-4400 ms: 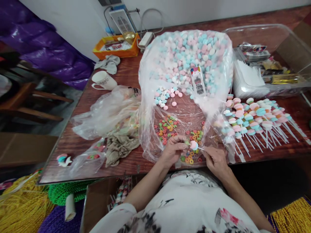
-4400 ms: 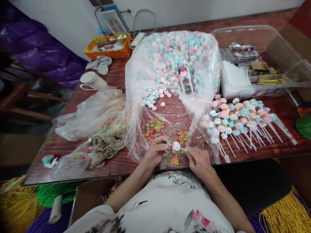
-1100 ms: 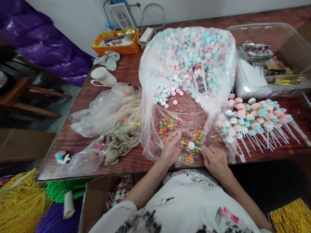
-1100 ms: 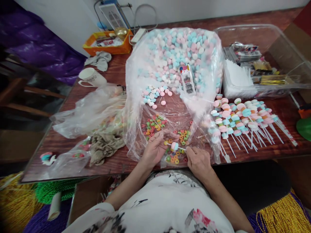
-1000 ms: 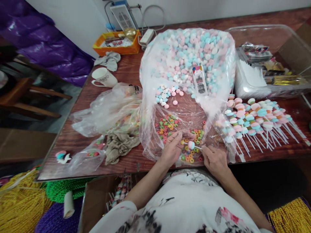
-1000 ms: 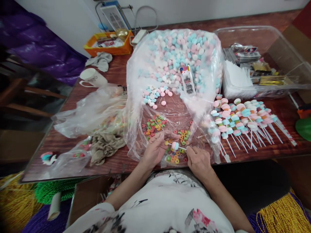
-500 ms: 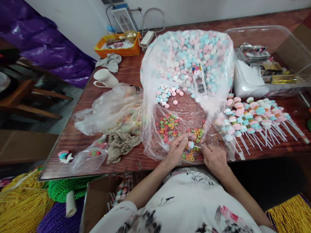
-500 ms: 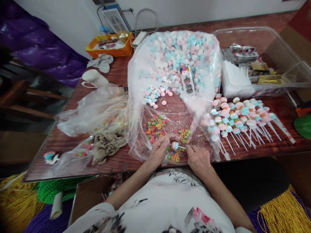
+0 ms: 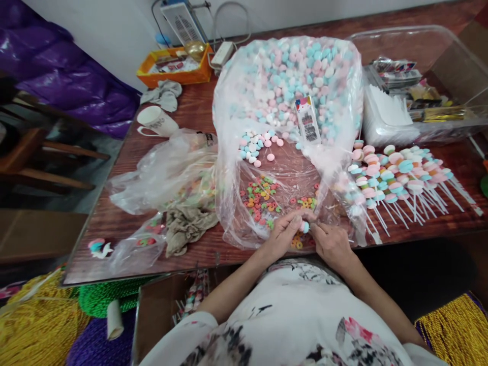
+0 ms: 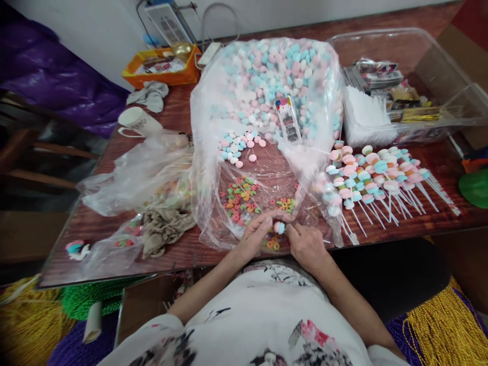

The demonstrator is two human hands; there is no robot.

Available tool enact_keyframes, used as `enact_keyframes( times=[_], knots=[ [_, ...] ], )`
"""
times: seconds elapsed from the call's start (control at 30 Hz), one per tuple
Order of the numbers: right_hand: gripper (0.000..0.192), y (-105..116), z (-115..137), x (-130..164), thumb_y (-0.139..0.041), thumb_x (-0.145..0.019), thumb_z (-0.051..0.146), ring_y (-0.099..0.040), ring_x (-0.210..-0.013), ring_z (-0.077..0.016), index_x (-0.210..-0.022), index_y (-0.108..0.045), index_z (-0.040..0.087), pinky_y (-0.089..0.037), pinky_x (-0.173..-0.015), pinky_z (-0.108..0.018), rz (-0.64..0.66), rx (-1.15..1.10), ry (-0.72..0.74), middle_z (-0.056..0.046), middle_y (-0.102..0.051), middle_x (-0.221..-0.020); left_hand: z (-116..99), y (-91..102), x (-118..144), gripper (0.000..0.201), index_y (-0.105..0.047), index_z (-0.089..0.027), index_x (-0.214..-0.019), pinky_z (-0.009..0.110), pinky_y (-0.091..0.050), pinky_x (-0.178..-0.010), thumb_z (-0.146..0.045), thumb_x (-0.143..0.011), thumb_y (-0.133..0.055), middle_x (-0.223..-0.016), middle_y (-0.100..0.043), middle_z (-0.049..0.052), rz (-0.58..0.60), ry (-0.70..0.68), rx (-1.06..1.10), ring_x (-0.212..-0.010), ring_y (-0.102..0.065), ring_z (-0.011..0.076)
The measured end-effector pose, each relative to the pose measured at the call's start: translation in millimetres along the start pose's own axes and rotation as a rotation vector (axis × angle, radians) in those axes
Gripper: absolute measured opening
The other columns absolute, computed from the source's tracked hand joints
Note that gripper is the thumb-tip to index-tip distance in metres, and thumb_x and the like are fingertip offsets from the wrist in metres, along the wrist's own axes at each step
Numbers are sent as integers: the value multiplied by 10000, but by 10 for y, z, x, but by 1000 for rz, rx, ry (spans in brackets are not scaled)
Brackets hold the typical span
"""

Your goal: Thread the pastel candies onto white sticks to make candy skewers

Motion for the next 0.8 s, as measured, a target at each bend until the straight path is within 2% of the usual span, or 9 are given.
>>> enact_keyframes(
  times=[0.1,0.2,0.33,0.47,0.57,0.67,0.8],
  knots=[
    [226,45,-58,5,-435,-958,142,-555,-611,-143,-976,-660,141,-393,-600,-259,-60,-126,-50,-40,-619,-685,-88,91,-6,344,-727,-195,-1069,370,-453,-1018,-457,-873,-619,-1076,-730,86,-61,-60,-31,-1062,-641,222],
    [233,79,-79,12,-427,-956,129,-549,-605,-145,-957,-660,135,-405,-598,-261,-98,-182,-62,-38,-600,-669,-132,214,-1,302,-716,-207,-1073,352,-517,-933,-370,-820,-706,-1052,-735,73,-117,-47,31,-996,-669,207],
    [238,91,-74,23,-437,-947,129,-542,-595,-144,-1005,-668,135,-419,-596,-263,-128,-219,-70,-37,-600,-671,-107,265,42,331,-713,-206,-1068,316,-561,-802,-303,-757,-770,-994,-746,63,-107,27,102,-868,-692,183],
    [255,74,-98,50,-469,-942,145,-548,-598,-138,-1083,-681,145,-425,-594,-255,-127,-266,-98,-31,-601,-676,-82,246,67,317,-728,-194,-1026,269,-551,-698,-256,-723,-796,-913,-746,51,-103,71,64,-799,-678,164],
    [274,77,-152,77,-489,-944,171,-571,-627,-144,-1135,-684,163,-441,-617,-256,-130,-265,-141,-36,-612,-689,-116,302,58,256,-746,-198,-973,274,-540,-697,-247,-726,-789,-868,-737,38,-154,11,-59,-766,-659,159],
    [285,135,-217,98,-489,-943,169,-601,-665,-155,-1160,-674,171,-466,-643,-266,-194,-292,-190,-56,-653,-750,-175,386,69,158,-766,-212,-897,285,-513,-755,-217,-739,-770,-841,-731,34,-161,-111,-308,-776,-643,167],
    [233,256,-273,120,-496,-946,183,-583,-607,-153,-1083,-684,176,-480,-608,-281,-372,-442,-289,-35,-634,-697,-158,400,135,123,-761,-228,-911,302,-468,-773,-207,-812,-692,-837,-718,50,-1,-184,-612,-793,-624,181]
  ],
)
Point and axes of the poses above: each hand's wrist, its own x-axis away from the middle knuckle, its own y-axis out of the back of the hand, z = x × y, the point moved 3 cm from there along -x, towards the middle knuckle
